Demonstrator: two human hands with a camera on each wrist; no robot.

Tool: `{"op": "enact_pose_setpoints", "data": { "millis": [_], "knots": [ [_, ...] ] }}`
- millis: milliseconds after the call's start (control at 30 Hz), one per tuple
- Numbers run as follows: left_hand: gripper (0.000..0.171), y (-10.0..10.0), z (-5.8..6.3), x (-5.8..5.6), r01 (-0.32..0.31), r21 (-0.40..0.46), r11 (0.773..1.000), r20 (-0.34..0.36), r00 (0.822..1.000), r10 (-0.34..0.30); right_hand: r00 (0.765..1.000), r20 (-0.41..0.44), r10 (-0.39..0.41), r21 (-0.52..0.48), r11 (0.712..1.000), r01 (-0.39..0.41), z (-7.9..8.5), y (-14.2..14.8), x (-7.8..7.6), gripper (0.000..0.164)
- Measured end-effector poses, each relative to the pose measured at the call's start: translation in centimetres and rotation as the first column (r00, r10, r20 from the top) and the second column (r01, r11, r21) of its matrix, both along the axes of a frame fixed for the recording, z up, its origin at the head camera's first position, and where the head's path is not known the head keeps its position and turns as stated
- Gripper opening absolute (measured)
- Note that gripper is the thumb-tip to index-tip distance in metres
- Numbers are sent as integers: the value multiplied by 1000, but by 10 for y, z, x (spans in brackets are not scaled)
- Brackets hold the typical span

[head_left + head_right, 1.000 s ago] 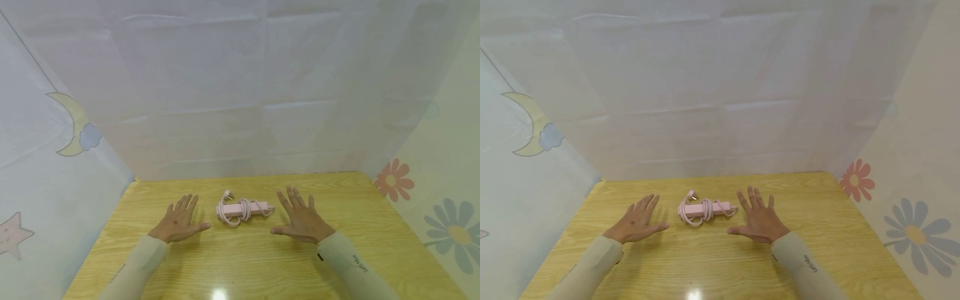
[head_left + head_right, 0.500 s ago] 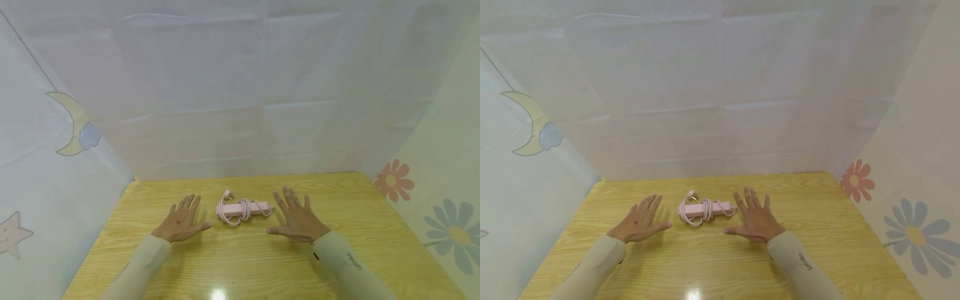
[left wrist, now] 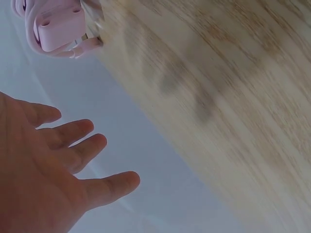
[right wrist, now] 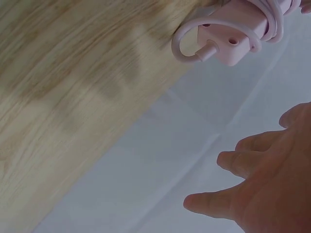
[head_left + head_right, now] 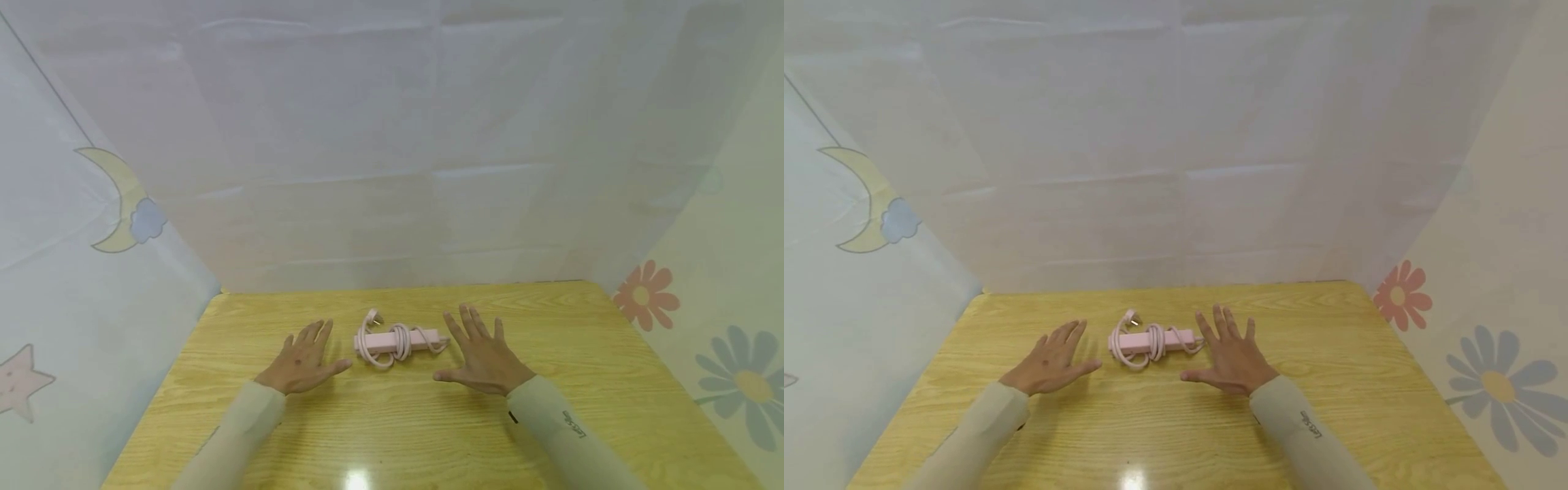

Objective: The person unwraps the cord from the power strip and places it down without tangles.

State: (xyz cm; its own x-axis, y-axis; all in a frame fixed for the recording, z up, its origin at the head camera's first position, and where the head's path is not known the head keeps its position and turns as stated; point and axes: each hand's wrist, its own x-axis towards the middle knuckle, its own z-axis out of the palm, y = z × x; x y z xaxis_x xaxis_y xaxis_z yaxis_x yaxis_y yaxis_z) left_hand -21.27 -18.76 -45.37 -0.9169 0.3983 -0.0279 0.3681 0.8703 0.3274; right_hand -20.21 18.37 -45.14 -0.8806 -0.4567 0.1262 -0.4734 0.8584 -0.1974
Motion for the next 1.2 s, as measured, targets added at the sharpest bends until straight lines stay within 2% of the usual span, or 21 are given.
{"op": "enact_pose_setpoints", "data": {
  "millis": [200,433,667,900,1200],
  "knots": [
    [95,4,-2,-2,-16,11,1000,37,999,15,1000,-11,8,7,1000,-8,-1,-1,-2,109],
    [90,9,-5,-2,-46,27,999,130,991,42,1000,1,11,-6,1000,-11,-3,-3,-3,109],
    [91,12,-9,-4,-50,25,998,133,990,46,1000,2,13,-16,1000,-13,-6,-4,-4,109],
    [87,16,-14,-7,-68,38,997,175,983,61,1000,4,14,-18,1000,-14,-8,-4,-6,109],
    [87,20,-15,-10,-73,31,997,171,983,67,1000,-4,15,-5,1000,-15,-12,-4,-7,108]
  ]
}}
